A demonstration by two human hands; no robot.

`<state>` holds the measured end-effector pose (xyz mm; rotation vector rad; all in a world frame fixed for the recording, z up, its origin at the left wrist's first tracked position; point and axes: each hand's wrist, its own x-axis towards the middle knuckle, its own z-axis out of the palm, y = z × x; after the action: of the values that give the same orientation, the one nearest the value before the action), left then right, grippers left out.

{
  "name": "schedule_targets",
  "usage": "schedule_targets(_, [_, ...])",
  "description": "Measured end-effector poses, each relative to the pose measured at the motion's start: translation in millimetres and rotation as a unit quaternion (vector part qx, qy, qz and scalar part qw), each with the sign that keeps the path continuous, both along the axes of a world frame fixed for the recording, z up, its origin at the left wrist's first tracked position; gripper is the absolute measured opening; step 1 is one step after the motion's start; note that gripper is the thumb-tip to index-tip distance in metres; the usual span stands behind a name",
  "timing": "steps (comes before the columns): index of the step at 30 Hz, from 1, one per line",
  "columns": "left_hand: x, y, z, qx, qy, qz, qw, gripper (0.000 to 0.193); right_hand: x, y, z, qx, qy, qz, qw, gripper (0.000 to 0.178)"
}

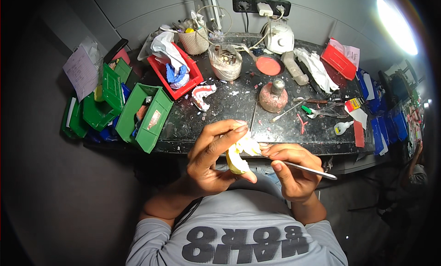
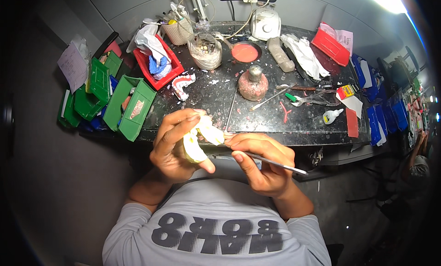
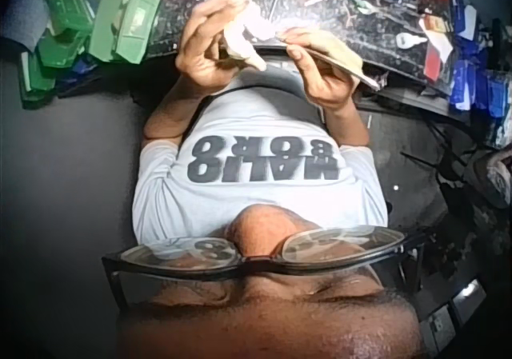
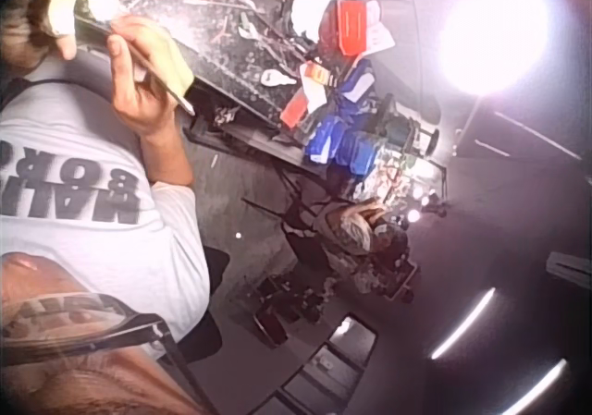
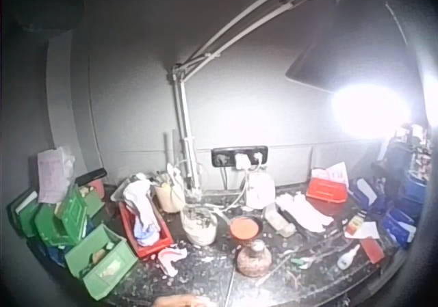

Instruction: The person scrapes inside a dental mold using a metal tool, hands the mold to another person, and then scrapes a dental tray using the metal tool.

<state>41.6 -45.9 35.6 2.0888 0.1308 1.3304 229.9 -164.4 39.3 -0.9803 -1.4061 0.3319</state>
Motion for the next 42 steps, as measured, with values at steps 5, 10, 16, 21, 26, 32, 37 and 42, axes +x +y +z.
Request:
schedule_targets(5, [1, -1, -6, 0.004, -0.013, 0.020, 1.000, 0.087, -6, 2, -3, 0.023, -0.049, -0.032, 0.998, 0.013])
schedule_targets(10, [0, -3, -12, -0.002, -0.015, 0.033, 0.999, 0.085, -10, 7, -10, 0.020, -0.041, -0.042, 0.998, 0.011])
schedule_targets(16, [14, -11, -27, -0.088, -0.079, 0.014, 0.993, 0.078, -20, 14, -28, -0.014, 0.081, -0.033, 0.996, 0.006])
schedule_targets(21, [19, -10, -39, -0.122, -0.089, 0.002, 0.989, 0.075, -22, 15, -41, -0.062, 0.195, -0.007, 0.979, 0.008])
schedule_targets(26, [18, -8, -46, -0.138, -0.068, 0.013, 0.988, 0.073, -25, 17, -46, -0.059, 0.226, 0.005, 0.972, 0.009])
schedule_targets(32, [20, -8, -48, -0.123, -0.059, 0.038, 0.990, 0.071, -33, 18, -54, -0.065, 0.278, -0.003, 0.958, 0.010])
schedule_targets(37, [24, -3, -48, -0.124, -0.076, 0.044, 0.988, 0.069, -37, 16, -53, -0.069, 0.315, -0.025, 0.946, 0.010])
schedule_targets(42, [23, 2, -42, -0.170, -0.092, -0.010, 0.981, 0.071, -18, 18, -37, 0.047, 0.215, -0.039, 0.975, 0.009])
